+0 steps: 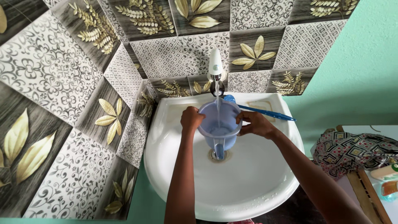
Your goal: The person cleans a scrubbing brush and a small plastic bucket in a sink by rinsing them under running water and wiping them with a cloth.
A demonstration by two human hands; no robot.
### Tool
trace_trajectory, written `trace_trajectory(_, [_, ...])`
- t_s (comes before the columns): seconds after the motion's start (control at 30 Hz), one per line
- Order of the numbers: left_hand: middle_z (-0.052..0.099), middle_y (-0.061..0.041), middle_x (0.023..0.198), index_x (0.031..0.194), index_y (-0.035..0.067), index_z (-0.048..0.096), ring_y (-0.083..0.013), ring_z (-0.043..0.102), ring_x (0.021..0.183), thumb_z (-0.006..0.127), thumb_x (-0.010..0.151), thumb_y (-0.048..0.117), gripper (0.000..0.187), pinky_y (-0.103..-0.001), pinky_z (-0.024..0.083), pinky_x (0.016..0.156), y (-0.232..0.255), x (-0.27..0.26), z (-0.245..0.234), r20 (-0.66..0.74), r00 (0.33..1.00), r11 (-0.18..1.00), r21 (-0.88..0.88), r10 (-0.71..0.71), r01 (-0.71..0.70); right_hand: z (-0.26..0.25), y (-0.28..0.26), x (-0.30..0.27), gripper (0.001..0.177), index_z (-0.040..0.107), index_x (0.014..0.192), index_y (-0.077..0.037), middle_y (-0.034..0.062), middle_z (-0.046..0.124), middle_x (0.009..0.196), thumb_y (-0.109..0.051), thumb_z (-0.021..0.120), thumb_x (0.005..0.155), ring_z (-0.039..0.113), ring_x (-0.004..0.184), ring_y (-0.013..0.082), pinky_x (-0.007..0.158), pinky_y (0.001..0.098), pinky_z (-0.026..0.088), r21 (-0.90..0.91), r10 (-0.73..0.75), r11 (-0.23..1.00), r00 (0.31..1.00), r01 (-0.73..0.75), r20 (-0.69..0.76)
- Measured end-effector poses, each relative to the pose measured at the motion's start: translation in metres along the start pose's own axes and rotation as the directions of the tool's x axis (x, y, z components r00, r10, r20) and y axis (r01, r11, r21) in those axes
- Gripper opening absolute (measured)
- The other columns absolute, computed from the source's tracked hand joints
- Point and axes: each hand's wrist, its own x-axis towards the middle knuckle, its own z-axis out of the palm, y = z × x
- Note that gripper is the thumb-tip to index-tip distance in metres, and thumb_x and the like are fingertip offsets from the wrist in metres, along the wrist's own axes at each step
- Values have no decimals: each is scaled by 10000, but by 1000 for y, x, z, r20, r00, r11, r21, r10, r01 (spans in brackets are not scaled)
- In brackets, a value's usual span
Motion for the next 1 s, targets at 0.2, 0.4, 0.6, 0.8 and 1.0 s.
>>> trace_trajectory(0.2, [744, -148, 698, 801, 80, 805, -288, 741, 614, 751, 705, 160, 136, -396, 614, 656, 15, -12, -14, -70, 996, 987, -157, -49, 38, -2, 7, 17, 276, 684, 1154, -42, 72, 699, 1114, 25, 590, 903, 696, 997, 172, 881, 332, 599, 276, 129, 958, 979, -82, -157])
trace_trajectory(0.4, [722, -138, 642, 755, 56, 780, -268, 728, 544, 748, 677, 112, 101, -380, 610, 616, 17, -19, -24, -60, 994, 974, -211, -90, 76, 4, -13, 21, 358, 619, 1280, -19, 105, 715, 1029, -107, 632, 934, 708, 915, 203, 772, 355, 621, 399, 361, 892, 864, -211, -351])
trace_trajectory(0.6, [736, -170, 616, 706, -31, 760, -252, 731, 493, 724, 730, 84, 122, -339, 629, 577, 20, -32, -32, -36, 994, 963, -252, -105, 93, 41, -25, -4, 573, 476, 1307, -3, 240, 691, 898, -201, 788, 868, 680, 715, 286, 659, 417, 594, 385, 520, 833, 800, -397, -300])
trace_trajectory(0.8, [738, -112, 629, 790, 38, 746, -227, 728, 485, 788, 769, 140, 112, -356, 633, 551, 12, -48, -46, 221, 962, 959, -198, -157, 202, 57, 20, 7, 565, 564, 1269, 79, 162, 740, 841, -4, 786, 757, 689, 677, 207, 623, 337, 587, 382, 359, 904, 823, -190, -441])
trace_trajectory(1.0, [765, -128, 708, 854, 39, 786, -250, 747, 601, 807, 844, 284, 247, -365, 602, 696, 8, -42, -26, 110, 989, 989, -94, -100, 111, 41, 31, 11, 544, 623, 1254, 74, 152, 705, 788, 60, 763, 729, 645, 618, 200, 577, 330, 537, 336, 295, 933, 810, -129, -507])
